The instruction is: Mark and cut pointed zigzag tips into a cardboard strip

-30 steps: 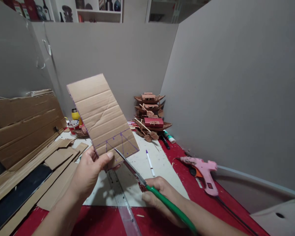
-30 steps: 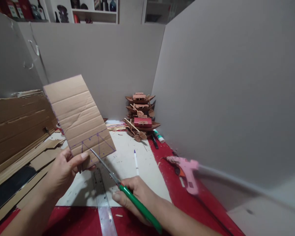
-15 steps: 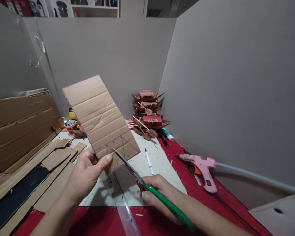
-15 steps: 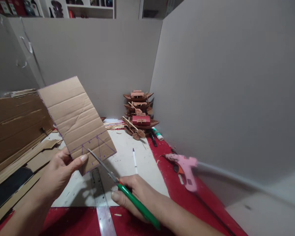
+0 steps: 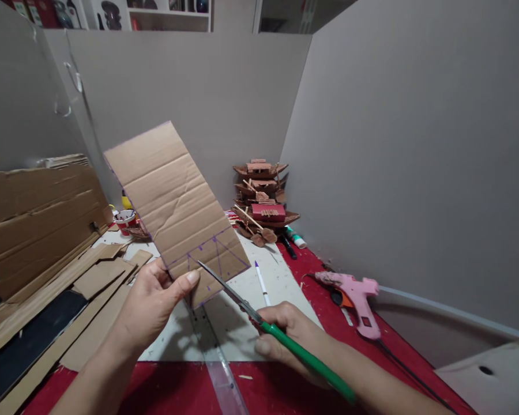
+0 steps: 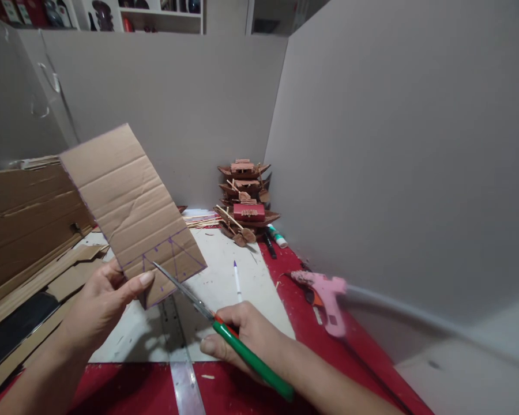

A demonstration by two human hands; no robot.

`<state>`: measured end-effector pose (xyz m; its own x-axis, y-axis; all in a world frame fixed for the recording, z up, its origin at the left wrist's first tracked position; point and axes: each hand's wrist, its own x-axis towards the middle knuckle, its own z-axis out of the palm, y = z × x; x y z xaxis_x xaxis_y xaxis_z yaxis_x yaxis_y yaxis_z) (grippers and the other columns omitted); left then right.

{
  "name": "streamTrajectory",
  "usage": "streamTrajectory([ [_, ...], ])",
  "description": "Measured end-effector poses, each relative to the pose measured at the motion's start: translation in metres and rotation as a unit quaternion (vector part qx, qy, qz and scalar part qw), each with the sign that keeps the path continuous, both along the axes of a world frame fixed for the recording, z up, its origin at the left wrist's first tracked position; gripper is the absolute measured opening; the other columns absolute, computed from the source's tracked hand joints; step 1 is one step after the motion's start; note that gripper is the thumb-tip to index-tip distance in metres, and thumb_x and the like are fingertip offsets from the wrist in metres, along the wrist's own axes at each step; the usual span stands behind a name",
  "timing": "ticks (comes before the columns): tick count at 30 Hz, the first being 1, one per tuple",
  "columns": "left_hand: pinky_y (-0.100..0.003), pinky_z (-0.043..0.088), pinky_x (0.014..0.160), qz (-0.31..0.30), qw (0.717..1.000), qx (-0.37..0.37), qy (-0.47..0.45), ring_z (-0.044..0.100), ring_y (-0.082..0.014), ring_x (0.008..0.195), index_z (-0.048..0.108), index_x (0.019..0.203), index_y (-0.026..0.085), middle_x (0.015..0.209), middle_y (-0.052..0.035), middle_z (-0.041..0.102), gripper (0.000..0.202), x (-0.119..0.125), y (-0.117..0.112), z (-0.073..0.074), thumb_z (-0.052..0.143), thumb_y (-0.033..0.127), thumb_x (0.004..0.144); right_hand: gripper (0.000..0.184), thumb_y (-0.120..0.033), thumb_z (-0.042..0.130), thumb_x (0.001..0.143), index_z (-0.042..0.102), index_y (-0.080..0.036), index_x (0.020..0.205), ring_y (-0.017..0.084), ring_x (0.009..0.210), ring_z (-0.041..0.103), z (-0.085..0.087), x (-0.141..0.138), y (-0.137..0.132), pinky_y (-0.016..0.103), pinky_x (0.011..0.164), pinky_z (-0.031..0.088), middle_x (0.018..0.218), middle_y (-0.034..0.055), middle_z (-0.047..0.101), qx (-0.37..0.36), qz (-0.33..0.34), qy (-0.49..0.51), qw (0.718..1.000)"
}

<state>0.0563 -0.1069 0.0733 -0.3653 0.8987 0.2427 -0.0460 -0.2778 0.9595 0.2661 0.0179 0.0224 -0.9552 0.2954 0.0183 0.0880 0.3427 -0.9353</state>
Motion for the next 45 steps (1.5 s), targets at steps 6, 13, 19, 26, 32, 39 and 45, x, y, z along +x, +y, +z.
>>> streamTrajectory([
  [6, -0.027, 0.053, 0.073, -0.016, 1.000, -0.020, -0.007, 0.069, -0.0214, 0.091, 0.070, 0.110, 0.022, 0.104, -0.0056, 0.075, 0.032, 0.000, 0.001, -0.001, 0.074, 0.029, 0.079, 0.055, -0.069, 0.054, 0.081, 0.041, -0.018, 0.067, 0.010, 0.059, 0.026, 0.002, 0.000, 0.001, 0.023, 0.050, 0.021, 0.063, -0.0047, 0.030, 0.037, 0.012, -0.016, 0.999],
  [13, -0.035, 0.054, 0.081, -0.046, 0.998, -0.050, -0.019, 0.068, -0.0260, 0.098, 0.070, 0.109, 0.019, 0.110, -0.0076, 0.074, 0.036, 0.008, 0.005, -0.005, 0.077, 0.031, 0.075, 0.056, -0.071, 0.048, 0.084, 0.040, -0.018, 0.069, 0.010, 0.059, 0.026, 0.006, 0.000, 0.002, 0.023, 0.050, 0.021, 0.065, -0.0043, 0.029, 0.042, 0.028, -0.014, 0.999],
  [19, -0.033, 0.054, 0.079, -0.045, 0.998, -0.042, -0.027, 0.069, -0.0230, 0.092, 0.069, 0.109, 0.020, 0.106, -0.0061, 0.074, 0.033, 0.005, 0.005, -0.008, 0.075, 0.029, 0.078, 0.055, -0.068, 0.048, 0.086, 0.035, -0.019, 0.065, 0.009, 0.058, 0.023, 0.004, -0.002, -0.002, 0.023, 0.050, 0.019, 0.063, -0.0054, 0.025, 0.000, 0.034, 0.010, 0.999],
  [26, -0.026, 0.052, 0.059, -0.027, 0.997, -0.066, 0.003, 0.063, -0.0157, 0.059, 0.073, 0.083, 0.018, 0.069, -0.0019, 0.071, 0.019, 0.001, 0.002, -0.003, 0.078, 0.033, 0.073, 0.058, -0.069, 0.055, 0.081, 0.035, -0.018, 0.062, 0.008, 0.057, 0.022, 0.002, -0.002, -0.004, 0.024, 0.049, 0.018, 0.061, -0.0059, 0.025, -0.023, 0.031, 0.012, 0.999],
  [32, -0.028, 0.054, 0.075, 0.074, 0.997, -0.010, -0.016, 0.069, -0.0181, 0.081, 0.072, 0.102, 0.021, 0.095, -0.0044, 0.076, 0.028, -0.012, -0.002, 0.002, 0.075, 0.034, 0.077, 0.062, -0.075, 0.051, 0.079, 0.033, -0.019, 0.060, 0.008, 0.055, 0.021, 0.003, -0.002, -0.003, 0.023, 0.047, 0.017, 0.058, -0.0065, 0.023, -0.011, 0.044, -0.009, 0.999],
  [39, -0.029, 0.055, 0.075, 0.063, 0.998, -0.014, -0.008, 0.071, -0.0209, 0.085, 0.073, 0.100, 0.020, 0.098, -0.0071, 0.077, 0.030, -0.015, -0.001, 0.004, 0.078, 0.034, 0.074, 0.062, -0.077, 0.034, 0.085, 0.035, -0.020, 0.063, 0.008, 0.054, 0.023, 0.009, 0.001, -0.004, 0.022, 0.045, 0.018, 0.058, -0.0058, 0.024, 0.023, 0.072, -0.016, 0.997],
  [45, -0.031, 0.055, 0.079, 0.044, 0.999, -0.014, -0.021, 0.070, -0.0226, 0.092, 0.072, 0.106, 0.021, 0.104, -0.0070, 0.076, 0.032, -0.015, -0.002, 0.002, 0.076, 0.032, 0.076, 0.062, -0.078, 0.035, 0.084, 0.035, -0.019, 0.064, 0.008, 0.054, 0.024, 0.006, 0.000, -0.006, 0.022, 0.045, 0.020, 0.059, -0.0054, 0.026, 0.034, 0.056, -0.012, 0.998],
])
